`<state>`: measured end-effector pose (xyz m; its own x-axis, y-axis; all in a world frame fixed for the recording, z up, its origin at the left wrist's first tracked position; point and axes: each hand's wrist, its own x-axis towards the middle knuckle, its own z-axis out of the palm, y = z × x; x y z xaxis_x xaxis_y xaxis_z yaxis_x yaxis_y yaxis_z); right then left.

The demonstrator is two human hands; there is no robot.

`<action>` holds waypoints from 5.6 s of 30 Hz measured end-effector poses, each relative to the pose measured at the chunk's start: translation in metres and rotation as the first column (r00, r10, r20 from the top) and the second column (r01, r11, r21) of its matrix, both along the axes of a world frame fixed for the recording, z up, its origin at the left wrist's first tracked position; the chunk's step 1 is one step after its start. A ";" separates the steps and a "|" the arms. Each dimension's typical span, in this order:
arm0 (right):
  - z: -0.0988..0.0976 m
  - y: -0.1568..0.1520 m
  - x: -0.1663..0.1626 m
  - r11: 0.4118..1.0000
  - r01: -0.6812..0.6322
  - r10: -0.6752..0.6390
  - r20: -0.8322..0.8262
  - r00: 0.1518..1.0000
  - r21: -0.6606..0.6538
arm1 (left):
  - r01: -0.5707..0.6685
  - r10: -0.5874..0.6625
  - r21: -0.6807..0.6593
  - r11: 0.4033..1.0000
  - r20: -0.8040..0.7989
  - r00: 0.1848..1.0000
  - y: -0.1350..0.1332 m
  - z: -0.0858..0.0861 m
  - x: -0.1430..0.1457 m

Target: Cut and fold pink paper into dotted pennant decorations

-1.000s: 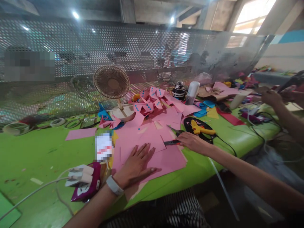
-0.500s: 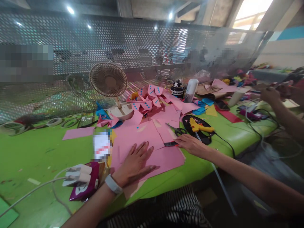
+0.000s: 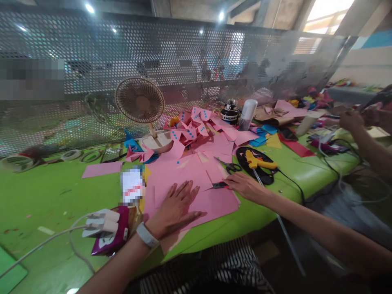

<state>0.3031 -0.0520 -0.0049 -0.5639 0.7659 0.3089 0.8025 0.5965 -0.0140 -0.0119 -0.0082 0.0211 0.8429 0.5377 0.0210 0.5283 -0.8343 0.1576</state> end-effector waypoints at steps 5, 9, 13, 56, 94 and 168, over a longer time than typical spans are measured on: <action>-0.003 -0.007 0.004 1.000 0.016 -0.016 -0.005 1.000 -0.019 | 0.004 -0.004 0.005 1.000 -0.013 1.000 0.001 -0.002 -0.001; -0.001 -0.010 -0.003 0.998 0.061 -0.061 -0.003 0.998 -0.002 | 0.003 -0.003 0.007 1.000 -0.019 1.000 0.001 -0.003 0.000; 0.002 -0.006 -0.016 0.998 0.048 -0.048 0.000 0.999 0.044 | -0.008 0.008 0.009 1.000 -0.021 1.000 0.001 -0.004 0.000; -0.012 0.008 -0.011 0.998 0.000 -0.001 0.011 1.000 0.059 | -0.131 0.130 0.012 0.991 0.027 0.991 -0.006 -0.011 -0.011; -0.009 -0.004 -0.046 0.987 0.000 -0.005 0.032 0.999 0.161 | -0.141 0.141 0.001 0.990 0.027 0.990 -0.013 -0.010 -0.012; -0.005 -0.006 -0.085 0.985 -0.085 0.072 0.089 0.993 0.153 | -0.199 0.195 -0.042 0.979 -0.072 0.978 -0.035 0.005 -0.059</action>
<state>0.2183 -0.0580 -0.0101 -0.6490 0.6645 0.3706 0.7477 0.6471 0.1490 -0.0704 -0.0435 0.0264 0.7190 0.6922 -0.0619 0.6921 -0.7051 0.1541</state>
